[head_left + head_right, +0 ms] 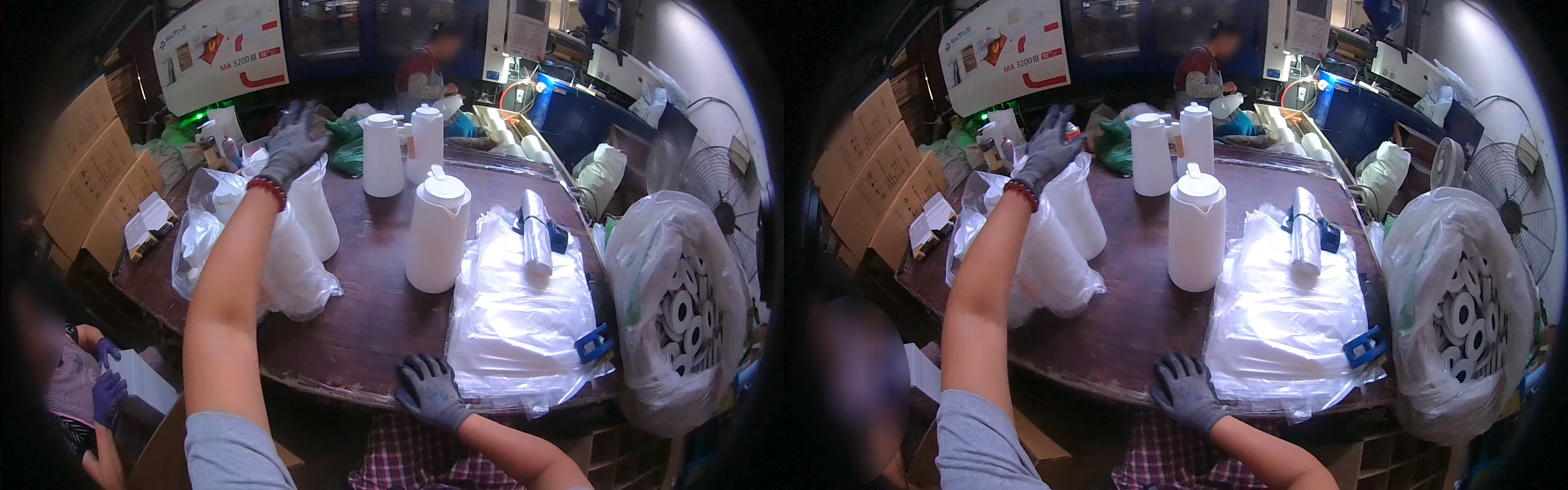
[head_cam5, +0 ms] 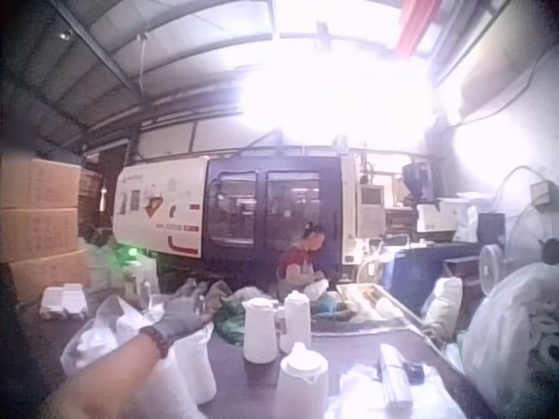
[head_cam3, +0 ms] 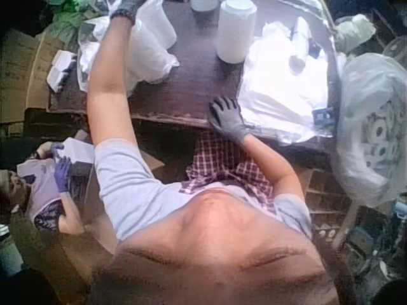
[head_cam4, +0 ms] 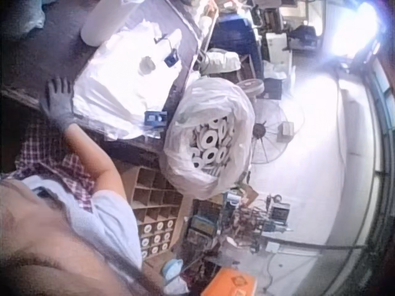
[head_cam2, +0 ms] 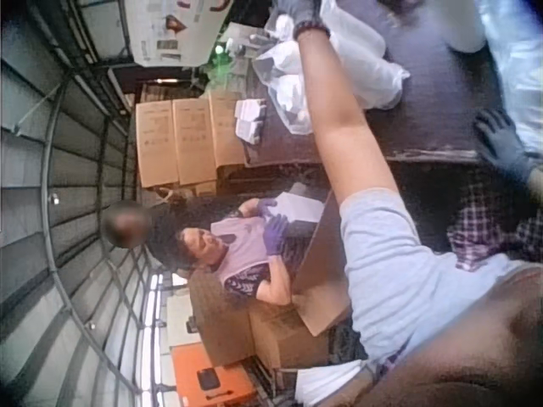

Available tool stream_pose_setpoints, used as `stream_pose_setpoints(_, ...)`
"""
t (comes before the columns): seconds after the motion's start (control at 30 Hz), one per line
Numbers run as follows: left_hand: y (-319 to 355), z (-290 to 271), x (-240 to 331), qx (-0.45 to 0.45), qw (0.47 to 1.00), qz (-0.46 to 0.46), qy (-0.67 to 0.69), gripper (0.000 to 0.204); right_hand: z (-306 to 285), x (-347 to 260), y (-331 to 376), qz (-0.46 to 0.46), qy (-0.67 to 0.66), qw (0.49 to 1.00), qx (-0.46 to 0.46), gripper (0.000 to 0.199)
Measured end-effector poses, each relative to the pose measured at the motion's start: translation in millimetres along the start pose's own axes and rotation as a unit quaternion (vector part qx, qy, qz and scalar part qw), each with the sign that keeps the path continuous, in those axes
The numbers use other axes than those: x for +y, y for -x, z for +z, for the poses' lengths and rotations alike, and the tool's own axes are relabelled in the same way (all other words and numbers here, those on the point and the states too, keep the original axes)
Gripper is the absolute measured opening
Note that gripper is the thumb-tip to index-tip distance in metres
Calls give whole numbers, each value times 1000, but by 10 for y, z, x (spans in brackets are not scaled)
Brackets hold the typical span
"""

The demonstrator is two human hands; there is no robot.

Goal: The person assembles white plastic pitchers by inserting a wooden handle and a circular base into each unit. They repeatedly pick up pitchers, insert the components, and place the finished units on the table. A coworker packs items into boxes nearby.

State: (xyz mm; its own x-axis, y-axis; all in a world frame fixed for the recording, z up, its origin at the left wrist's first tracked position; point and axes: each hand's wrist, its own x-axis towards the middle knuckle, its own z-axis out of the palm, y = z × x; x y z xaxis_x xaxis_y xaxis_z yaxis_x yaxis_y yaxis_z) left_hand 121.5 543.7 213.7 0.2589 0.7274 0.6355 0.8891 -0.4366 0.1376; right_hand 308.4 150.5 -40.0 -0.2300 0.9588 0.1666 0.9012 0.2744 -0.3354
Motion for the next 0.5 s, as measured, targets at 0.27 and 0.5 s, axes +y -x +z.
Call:
stream_pose_setpoints(0.27,-97,318,673,-368,913,21,176,68,75,35,8,-11,-6,1000,19,55)
stream_pose_setpoints(0.5,-93,114,1623,-92,978,87,168,60,40,28,29,-11,-17,1000,22,56)
